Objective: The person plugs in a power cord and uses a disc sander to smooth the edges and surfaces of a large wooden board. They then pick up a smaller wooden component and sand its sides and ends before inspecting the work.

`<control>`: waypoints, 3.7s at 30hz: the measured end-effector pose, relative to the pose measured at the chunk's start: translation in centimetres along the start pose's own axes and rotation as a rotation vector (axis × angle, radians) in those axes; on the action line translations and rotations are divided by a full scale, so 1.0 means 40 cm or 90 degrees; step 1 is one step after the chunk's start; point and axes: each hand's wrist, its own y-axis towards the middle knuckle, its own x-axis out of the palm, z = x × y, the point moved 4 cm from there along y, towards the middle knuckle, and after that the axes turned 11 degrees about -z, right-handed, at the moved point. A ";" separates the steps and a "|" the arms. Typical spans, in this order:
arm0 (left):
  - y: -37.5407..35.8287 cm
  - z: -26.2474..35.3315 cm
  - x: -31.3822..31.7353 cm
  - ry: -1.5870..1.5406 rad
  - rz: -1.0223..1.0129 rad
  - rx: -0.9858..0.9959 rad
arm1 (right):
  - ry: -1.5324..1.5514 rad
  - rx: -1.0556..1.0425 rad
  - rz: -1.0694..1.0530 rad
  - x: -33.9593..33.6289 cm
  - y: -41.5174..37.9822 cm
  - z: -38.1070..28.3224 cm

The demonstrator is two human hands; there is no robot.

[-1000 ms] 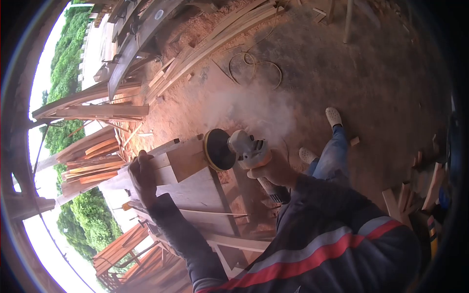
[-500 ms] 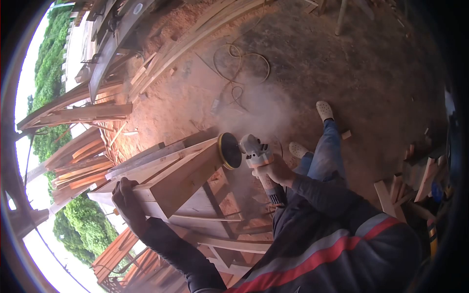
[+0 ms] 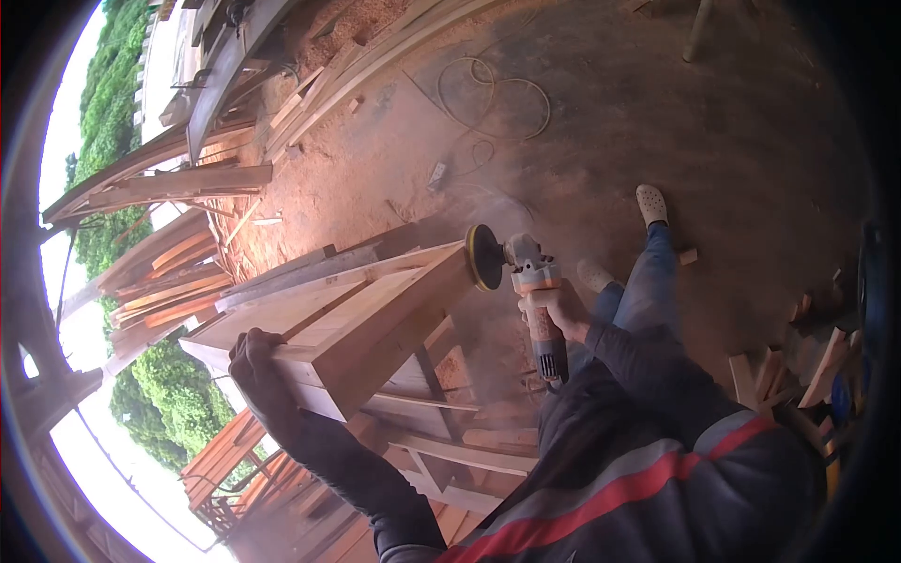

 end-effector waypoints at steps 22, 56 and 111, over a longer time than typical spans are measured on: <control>0.007 -0.013 -0.003 0.005 -0.012 -0.003 | -0.419 -0.307 -0.184 0.361 -0.231 -0.220; 0.000 -0.020 -0.009 0.007 0.011 -0.089 | -0.504 -0.294 -0.080 0.164 -0.139 -0.099; 0.007 -0.010 -0.010 -0.007 -0.020 -0.003 | -0.453 -0.328 -0.168 0.264 -0.181 -0.157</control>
